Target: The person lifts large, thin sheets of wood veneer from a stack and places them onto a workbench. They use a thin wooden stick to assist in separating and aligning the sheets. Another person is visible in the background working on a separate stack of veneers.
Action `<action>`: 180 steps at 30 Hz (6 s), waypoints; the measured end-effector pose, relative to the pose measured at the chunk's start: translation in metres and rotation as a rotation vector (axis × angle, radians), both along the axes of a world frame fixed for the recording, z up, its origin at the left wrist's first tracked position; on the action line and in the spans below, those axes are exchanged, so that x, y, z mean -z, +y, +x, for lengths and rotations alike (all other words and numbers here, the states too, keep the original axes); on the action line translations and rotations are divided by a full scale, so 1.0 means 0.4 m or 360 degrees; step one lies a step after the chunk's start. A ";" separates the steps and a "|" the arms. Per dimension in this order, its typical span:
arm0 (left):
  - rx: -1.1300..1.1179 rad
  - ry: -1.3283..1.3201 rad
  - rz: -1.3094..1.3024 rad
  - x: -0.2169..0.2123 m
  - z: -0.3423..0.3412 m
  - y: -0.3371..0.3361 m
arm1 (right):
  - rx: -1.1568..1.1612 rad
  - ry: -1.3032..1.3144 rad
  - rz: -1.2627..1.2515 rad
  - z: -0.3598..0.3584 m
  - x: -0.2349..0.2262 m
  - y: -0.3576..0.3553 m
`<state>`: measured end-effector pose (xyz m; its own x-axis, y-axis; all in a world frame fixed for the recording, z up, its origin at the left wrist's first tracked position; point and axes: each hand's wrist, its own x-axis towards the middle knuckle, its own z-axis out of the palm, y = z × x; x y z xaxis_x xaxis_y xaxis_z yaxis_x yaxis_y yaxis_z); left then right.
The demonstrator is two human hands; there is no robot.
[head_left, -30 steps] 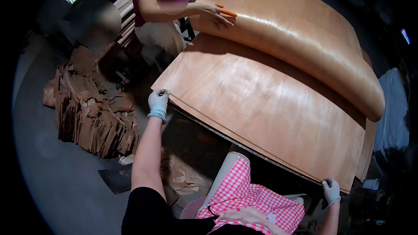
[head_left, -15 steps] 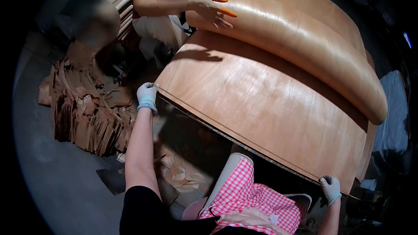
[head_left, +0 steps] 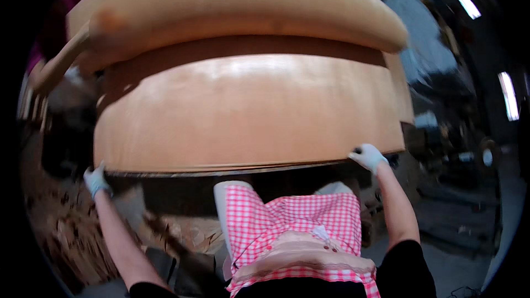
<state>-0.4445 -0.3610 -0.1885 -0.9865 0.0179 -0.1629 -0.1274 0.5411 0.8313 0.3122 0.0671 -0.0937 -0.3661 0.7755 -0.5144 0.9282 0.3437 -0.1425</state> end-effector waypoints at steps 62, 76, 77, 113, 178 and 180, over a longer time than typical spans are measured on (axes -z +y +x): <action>0.1386 -0.0971 0.1379 -0.238 1.358 0.486 | 0.0662 0.2149 -0.0743 -0.247 -0.163 -0.443; 0.0138 0.0426 -0.0124 -0.052 0.150 0.087 | 0.0223 0.0553 0.0096 0.022 -0.055 -0.083; 0.0115 0.0422 -0.0141 -0.046 0.109 0.065 | 0.0257 0.0490 0.0086 0.010 -0.062 -0.077; 0.2318 0.0955 -0.0732 -0.100 1.449 0.823 | 0.0409 0.0290 -0.0176 0.436 0.020 0.140; 0.0253 0.0869 -0.1089 -0.169 0.396 0.393 | 0.0359 -0.0059 -0.0109 0.017 0.045 0.004; 0.0851 0.0821 -0.0761 -0.110 0.600 0.497 | 0.0239 -0.0066 -0.0166 -0.025 0.040 0.011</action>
